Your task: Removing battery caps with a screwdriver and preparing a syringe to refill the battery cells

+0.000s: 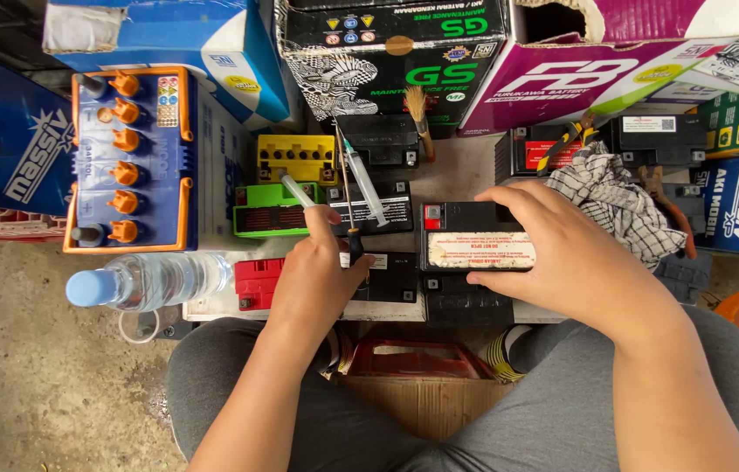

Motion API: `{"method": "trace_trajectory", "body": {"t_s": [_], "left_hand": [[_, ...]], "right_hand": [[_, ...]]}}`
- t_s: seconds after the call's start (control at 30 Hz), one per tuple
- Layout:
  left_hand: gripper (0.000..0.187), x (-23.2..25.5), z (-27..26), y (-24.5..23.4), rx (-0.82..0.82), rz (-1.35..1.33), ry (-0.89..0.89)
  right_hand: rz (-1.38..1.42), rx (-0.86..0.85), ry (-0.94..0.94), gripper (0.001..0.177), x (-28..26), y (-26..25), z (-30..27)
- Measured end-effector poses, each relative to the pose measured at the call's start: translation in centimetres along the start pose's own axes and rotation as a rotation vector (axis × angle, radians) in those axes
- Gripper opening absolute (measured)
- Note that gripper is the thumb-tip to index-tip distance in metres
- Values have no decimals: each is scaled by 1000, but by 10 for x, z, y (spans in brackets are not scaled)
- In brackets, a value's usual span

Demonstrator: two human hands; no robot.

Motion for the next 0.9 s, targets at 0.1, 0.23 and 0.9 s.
{"method": "trace_trajectory", "body": {"t_s": [0.1,0.23,0.9], "left_hand": [[50,3,-4,-1,-27,-76,-19],[51,8,-10,-18,-48,-65,-10],[74,154,-116,-44,-43,-416,833]], "right_hand": [[-34,74,-126,86,2,2,-2],[45,-7,13,115,-8,-4,-17],[-100,982,-937,21,-20,-1,-81]]}}
Point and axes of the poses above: each hand's wrist, its own z-axis towards the middle knuckle, its own y-axis out of the palm, x = y × z, the point moved 5 cm from there along z, towards the middle knuckle, and after that the axes turned 3 degrees about -y, right-handed, at the moved point
